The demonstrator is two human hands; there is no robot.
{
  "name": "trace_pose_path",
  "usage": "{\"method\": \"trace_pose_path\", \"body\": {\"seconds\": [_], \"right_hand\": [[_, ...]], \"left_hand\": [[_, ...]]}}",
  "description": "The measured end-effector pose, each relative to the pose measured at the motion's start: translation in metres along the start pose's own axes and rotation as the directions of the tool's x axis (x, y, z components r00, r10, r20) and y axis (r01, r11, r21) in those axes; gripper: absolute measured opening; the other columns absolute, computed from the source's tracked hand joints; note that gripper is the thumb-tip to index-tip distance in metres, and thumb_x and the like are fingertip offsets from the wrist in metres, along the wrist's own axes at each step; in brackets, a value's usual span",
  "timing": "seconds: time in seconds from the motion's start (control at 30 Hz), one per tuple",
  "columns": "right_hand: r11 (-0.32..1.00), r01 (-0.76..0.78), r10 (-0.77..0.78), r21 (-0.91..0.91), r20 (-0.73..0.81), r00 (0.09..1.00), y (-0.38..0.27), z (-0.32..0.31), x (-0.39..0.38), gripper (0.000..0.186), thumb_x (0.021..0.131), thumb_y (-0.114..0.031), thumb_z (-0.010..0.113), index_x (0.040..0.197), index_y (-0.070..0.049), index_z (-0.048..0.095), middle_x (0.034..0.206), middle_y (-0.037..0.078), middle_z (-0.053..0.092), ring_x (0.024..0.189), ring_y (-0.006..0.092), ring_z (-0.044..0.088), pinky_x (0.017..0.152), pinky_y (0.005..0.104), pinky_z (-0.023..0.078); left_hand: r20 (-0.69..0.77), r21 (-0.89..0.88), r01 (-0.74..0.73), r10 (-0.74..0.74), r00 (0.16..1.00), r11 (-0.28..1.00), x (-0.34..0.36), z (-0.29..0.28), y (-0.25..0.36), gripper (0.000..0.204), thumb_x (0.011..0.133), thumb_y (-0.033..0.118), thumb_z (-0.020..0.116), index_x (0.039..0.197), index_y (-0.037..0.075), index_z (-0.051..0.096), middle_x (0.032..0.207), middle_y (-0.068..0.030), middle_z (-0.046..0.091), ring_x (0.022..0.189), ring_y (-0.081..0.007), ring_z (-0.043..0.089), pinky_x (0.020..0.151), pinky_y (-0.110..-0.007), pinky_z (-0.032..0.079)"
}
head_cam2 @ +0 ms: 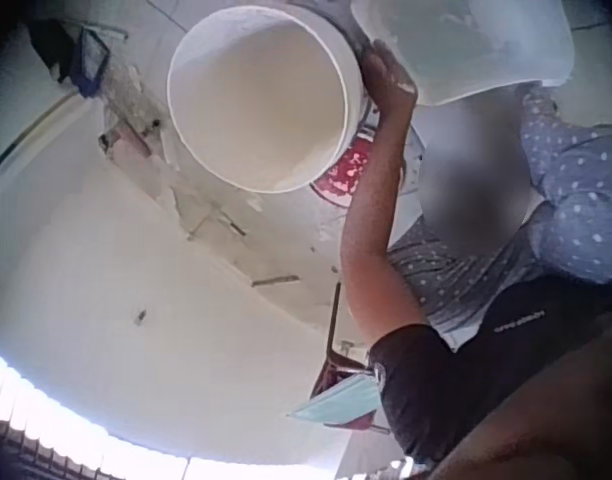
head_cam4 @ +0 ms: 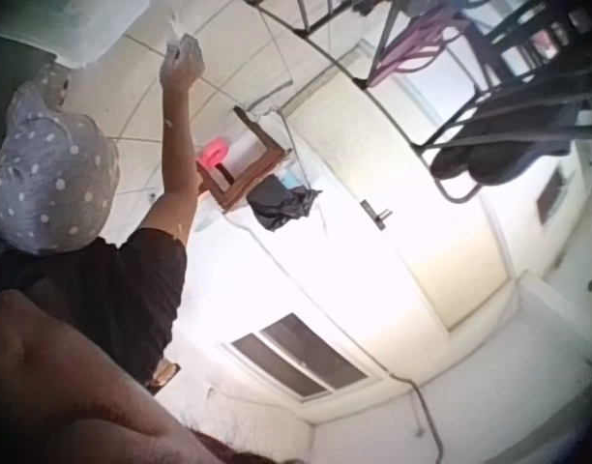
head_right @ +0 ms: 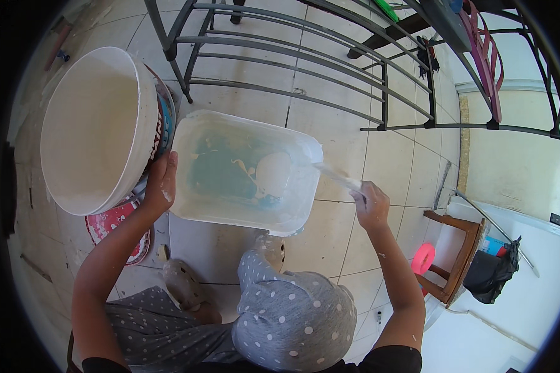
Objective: The person mixes white paint in a container, then applies it to a wall with a paint brush.
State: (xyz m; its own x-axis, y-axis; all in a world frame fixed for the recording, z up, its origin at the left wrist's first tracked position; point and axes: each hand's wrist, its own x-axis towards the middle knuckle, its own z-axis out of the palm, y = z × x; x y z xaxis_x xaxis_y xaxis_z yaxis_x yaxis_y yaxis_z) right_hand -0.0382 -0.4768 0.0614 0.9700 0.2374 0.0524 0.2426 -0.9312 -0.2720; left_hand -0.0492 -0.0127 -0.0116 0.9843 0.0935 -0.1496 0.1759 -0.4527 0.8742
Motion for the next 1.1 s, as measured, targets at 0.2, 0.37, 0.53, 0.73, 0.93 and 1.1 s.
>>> {"method": "trace_pose_path", "body": {"seconds": [0.2,0.37,0.53,0.73,0.93,1.1], "right_hand": [[0.932,0.238,-0.188,-0.273,0.196,0.962,0.012,0.014,-0.014,0.02,0.079,-0.016,0.068,0.09,-0.007,0.054,0.075,0.009,0.058,0.066,0.029,0.06,0.055,0.0409,0.047],[0.957,0.131,-0.061,-0.259,0.264,0.963,0.02,0.017,-0.03,0.018,0.081,-0.017,0.066,0.09,-0.008,0.053,0.075,0.009,0.059,0.064,0.0308,0.061,0.054,0.0423,0.046],[0.945,0.056,0.02,-0.322,0.23,0.973,0.021,0.015,-0.038,0.019,0.086,-0.023,0.063,0.091,-0.008,0.052,0.067,0.011,0.058,0.057,0.0337,0.059,0.05,0.0444,0.044],[0.99,-0.105,0.115,-0.095,0.1,0.988,0.007,-0.001,-0.047,0.021,0.088,-0.023,0.061,0.091,-0.005,0.05,0.063,0.016,0.057,0.057,0.0382,0.058,0.05,0.0466,0.042],[0.99,0.061,-0.014,-0.127,0.344,0.939,-0.009,-0.001,-0.024,0.026,0.091,-0.026,0.058,0.1,-0.004,0.048,0.068,0.018,0.061,0.06,0.0395,0.059,0.053,0.048,0.044],[0.973,0.101,-0.002,-0.205,0.435,0.9,-0.004,-0.008,-0.016,0.029,0.091,-0.029,0.058,0.105,-0.005,0.048,0.07,0.017,0.063,0.06,0.0391,0.059,0.053,0.0483,0.044]], "left_hand": [[-0.002,-0.027,-0.005,0.005,1.0,1.0,-0.003,0.001,-0.006,0.039,0.103,0.03,0.034,0.105,-0.001,0.057,0.094,-0.0251,0.061,0.09,-0.0427,0.057,0.084,-0.043,0.043],[0.003,-0.02,-0.009,0.009,1.0,1.0,-0.002,-0.002,0.003,0.039,0.103,0.03,0.035,0.106,-0.001,0.057,0.095,-0.0249,0.061,0.091,-0.0427,0.056,0.085,-0.042,0.043],[-0.034,0.008,-0.015,0.016,0.999,1.0,-0.002,0.0,-0.002,0.04,0.103,0.031,0.034,0.108,-0.001,0.058,0.098,-0.0253,0.061,0.094,-0.0431,0.057,0.086,-0.043,0.043],[-0.018,0.043,-0.003,0.004,1.0,0.999,-0.001,0.0,0.006,0.042,0.103,0.032,0.033,0.108,-0.002,0.057,0.097,-0.0252,0.062,0.092,-0.0436,0.058,0.085,-0.043,0.043],[-0.019,0.008,-0.056,0.056,0.998,0.998,-0.001,-0.001,0.004,0.041,0.103,0.03,0.033,0.109,-0.002,0.057,0.097,-0.0263,0.061,0.092,-0.0442,0.057,0.084,-0.044,0.043],[0.005,-0.012,-0.016,0.016,1.0,1.0,-0.003,-0.001,0.005,0.041,0.104,0.03,0.033,0.11,-0.003,0.056,0.099,-0.0268,0.061,0.093,-0.0444,0.057,0.085,-0.043,0.043]]}}
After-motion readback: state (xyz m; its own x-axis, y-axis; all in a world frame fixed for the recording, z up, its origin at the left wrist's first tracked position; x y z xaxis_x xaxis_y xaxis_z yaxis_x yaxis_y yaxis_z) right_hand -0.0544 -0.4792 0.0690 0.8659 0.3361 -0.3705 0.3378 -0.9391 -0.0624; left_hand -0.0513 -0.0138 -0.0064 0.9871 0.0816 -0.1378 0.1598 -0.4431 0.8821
